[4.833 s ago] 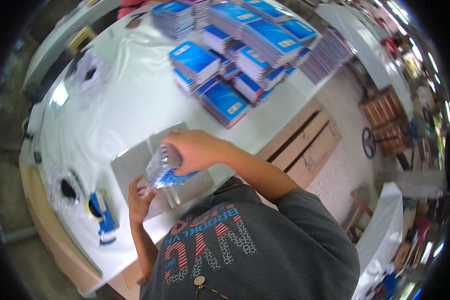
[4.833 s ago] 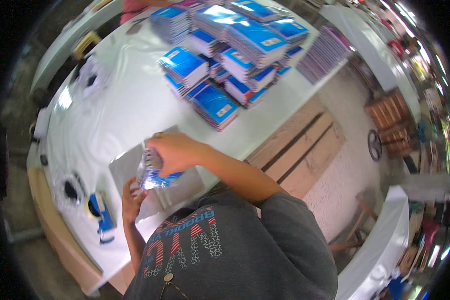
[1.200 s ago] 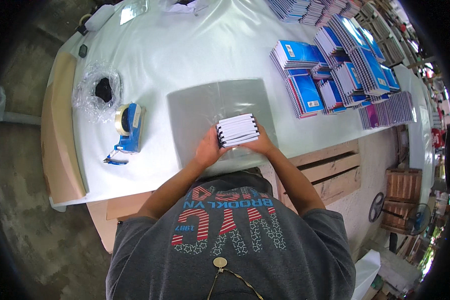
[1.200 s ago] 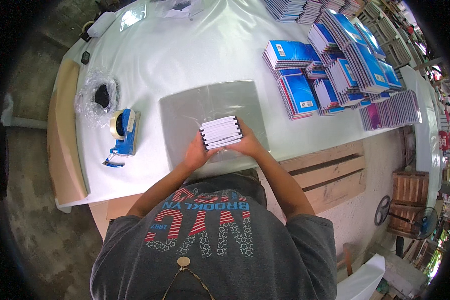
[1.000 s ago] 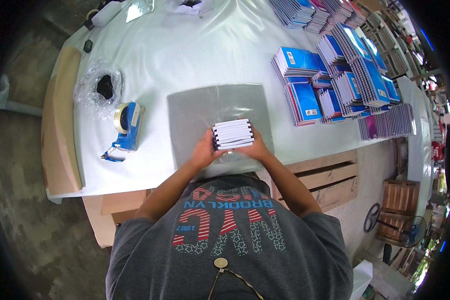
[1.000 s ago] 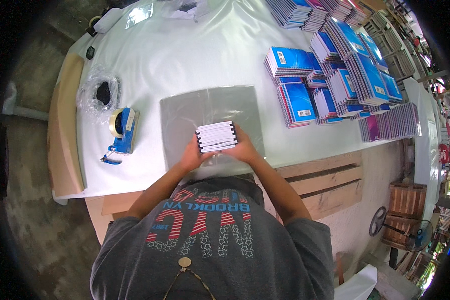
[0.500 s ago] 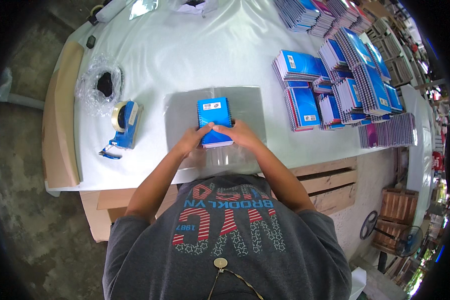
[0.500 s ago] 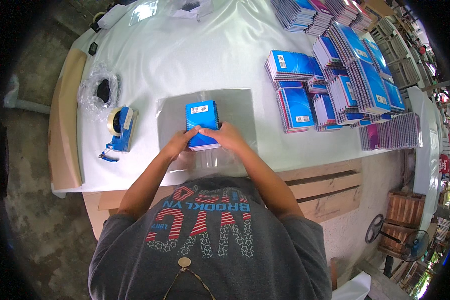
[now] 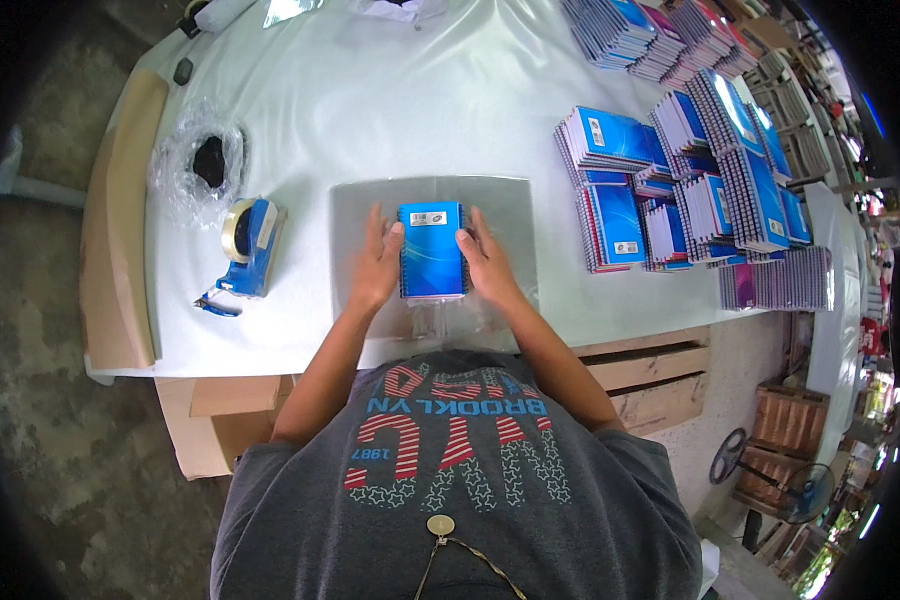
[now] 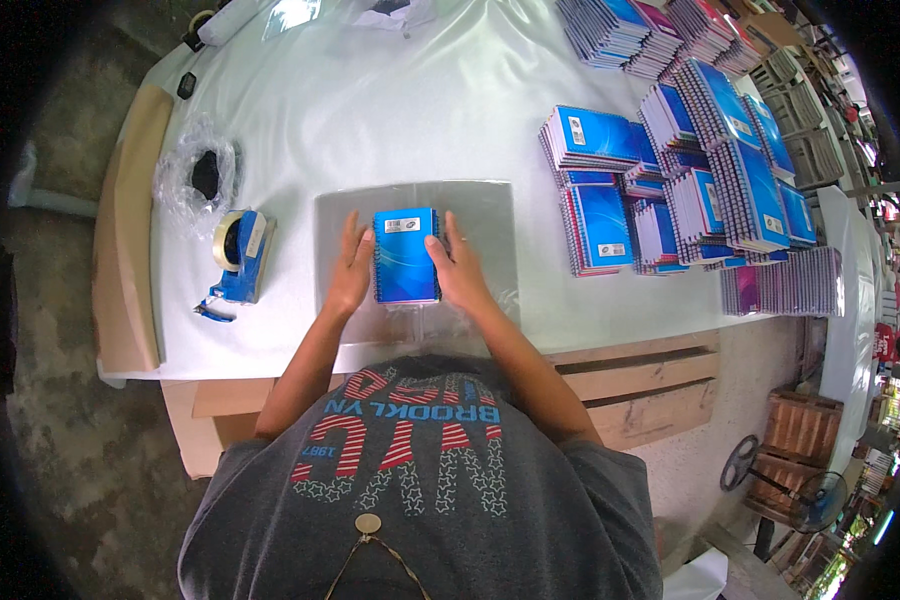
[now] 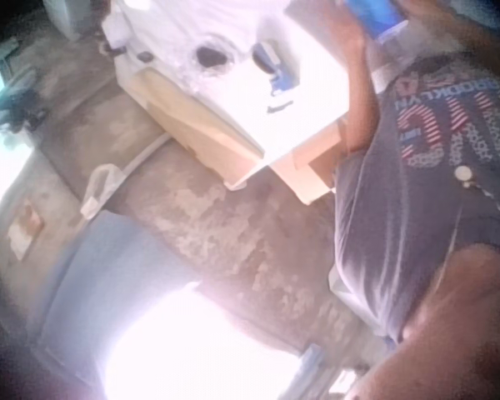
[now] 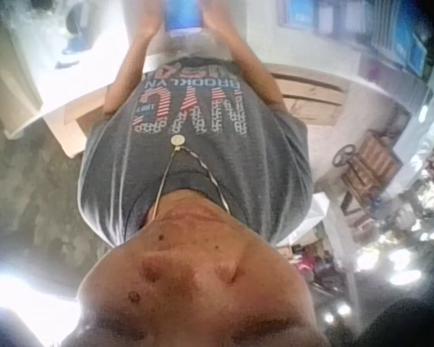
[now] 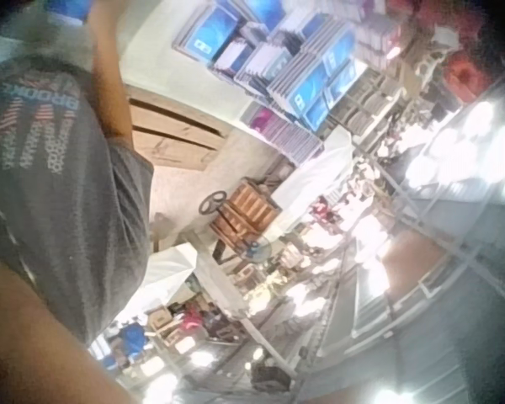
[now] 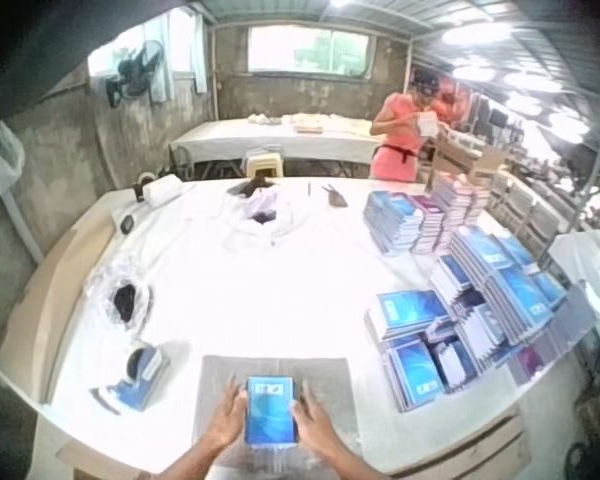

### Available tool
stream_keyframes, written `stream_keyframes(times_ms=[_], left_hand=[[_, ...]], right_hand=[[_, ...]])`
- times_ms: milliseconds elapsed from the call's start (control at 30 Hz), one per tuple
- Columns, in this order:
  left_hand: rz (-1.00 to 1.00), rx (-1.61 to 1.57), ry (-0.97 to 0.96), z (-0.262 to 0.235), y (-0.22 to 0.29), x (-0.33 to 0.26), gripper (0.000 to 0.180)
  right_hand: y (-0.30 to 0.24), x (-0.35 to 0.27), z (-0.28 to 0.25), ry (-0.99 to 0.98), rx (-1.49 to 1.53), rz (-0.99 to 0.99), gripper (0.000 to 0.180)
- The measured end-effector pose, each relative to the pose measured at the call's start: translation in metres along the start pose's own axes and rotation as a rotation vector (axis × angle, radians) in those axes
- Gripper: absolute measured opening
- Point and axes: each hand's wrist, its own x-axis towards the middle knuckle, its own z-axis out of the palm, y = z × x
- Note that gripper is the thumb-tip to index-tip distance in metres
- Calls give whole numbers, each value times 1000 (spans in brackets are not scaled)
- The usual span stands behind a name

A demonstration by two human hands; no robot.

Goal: The person places stacks of notebooks into plastic sleeves, folds the plastic over the edges, and secures them with adhesive tape.

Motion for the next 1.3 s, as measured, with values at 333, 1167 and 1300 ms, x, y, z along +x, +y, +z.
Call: stream_keyframes(times_ms=[333,1167,1300], left_hand=[[7,-713,-187,12,-22,-7,79],[267,-434,-174,-6,-41,-21,77],[81,-498,-186,11,-3,-6,69]], right_hand=[[29,-13,-3,-190,562,-262,86],[42,-23,-19,-15,24,-461,72],[15,-2,5,-20,377,-322,69]])
